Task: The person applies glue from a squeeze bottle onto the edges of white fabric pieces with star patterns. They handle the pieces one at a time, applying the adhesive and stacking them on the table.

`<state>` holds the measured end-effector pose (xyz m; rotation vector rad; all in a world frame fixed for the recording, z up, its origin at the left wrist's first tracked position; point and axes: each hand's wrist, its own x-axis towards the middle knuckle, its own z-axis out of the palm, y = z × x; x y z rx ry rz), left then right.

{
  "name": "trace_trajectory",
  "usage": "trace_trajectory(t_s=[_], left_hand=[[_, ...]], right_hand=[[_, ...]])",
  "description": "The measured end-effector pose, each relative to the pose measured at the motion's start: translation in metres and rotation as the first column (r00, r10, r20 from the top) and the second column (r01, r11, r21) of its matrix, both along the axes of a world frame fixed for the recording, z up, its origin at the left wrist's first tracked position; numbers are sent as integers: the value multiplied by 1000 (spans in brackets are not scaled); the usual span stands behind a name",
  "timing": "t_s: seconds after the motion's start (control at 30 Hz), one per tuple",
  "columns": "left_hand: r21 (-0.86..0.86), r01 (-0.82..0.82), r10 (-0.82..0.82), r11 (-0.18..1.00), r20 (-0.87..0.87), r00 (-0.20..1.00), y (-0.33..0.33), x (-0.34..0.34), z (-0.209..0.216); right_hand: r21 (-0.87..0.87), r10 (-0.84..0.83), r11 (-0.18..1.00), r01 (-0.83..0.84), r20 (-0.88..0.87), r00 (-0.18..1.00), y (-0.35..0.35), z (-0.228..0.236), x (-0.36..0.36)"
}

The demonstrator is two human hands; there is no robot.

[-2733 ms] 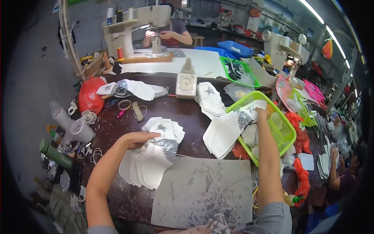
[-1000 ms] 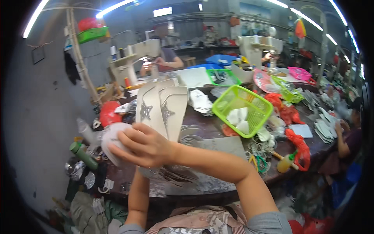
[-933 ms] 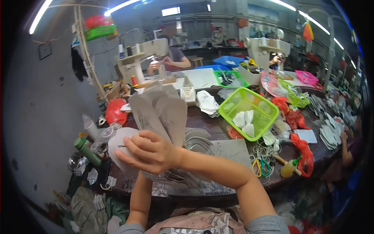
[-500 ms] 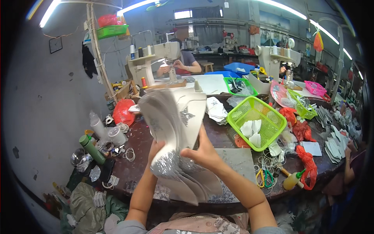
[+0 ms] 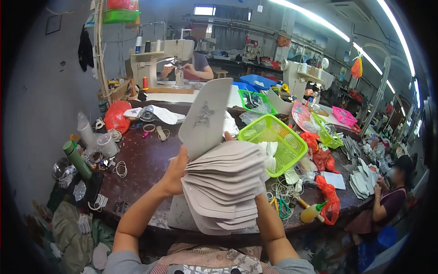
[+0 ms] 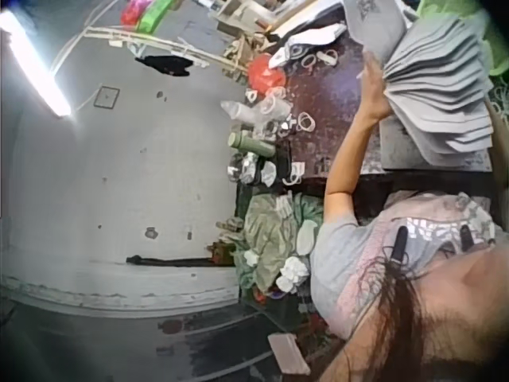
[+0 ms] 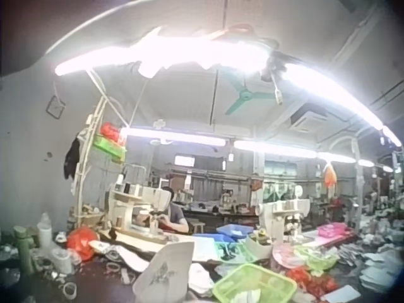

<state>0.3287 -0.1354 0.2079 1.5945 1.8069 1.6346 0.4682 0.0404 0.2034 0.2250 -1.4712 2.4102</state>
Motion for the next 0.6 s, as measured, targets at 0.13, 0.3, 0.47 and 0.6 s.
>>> trace_trajectory(t_s=[0.13, 0.3, 0.47, 0.6], left_hand=[[220, 73, -122, 973, 217, 969, 5, -17, -40], [319, -45, 32, 947, 47, 998, 26, -32, -51], [12, -78, 78, 997, -20, 997, 9, -7, 2], [384, -140, 215, 913, -159, 964, 10, -35, -35]], right_hand=[[406, -343, 797, 448, -306, 888, -4, -11, -16], [161, -359, 890, 428, -331, 872, -23, 24, -16], [347, -297, 633, 692, -717, 631, -32, 61, -8], [254, -279, 721, 645, -745, 606, -61, 80, -24]])
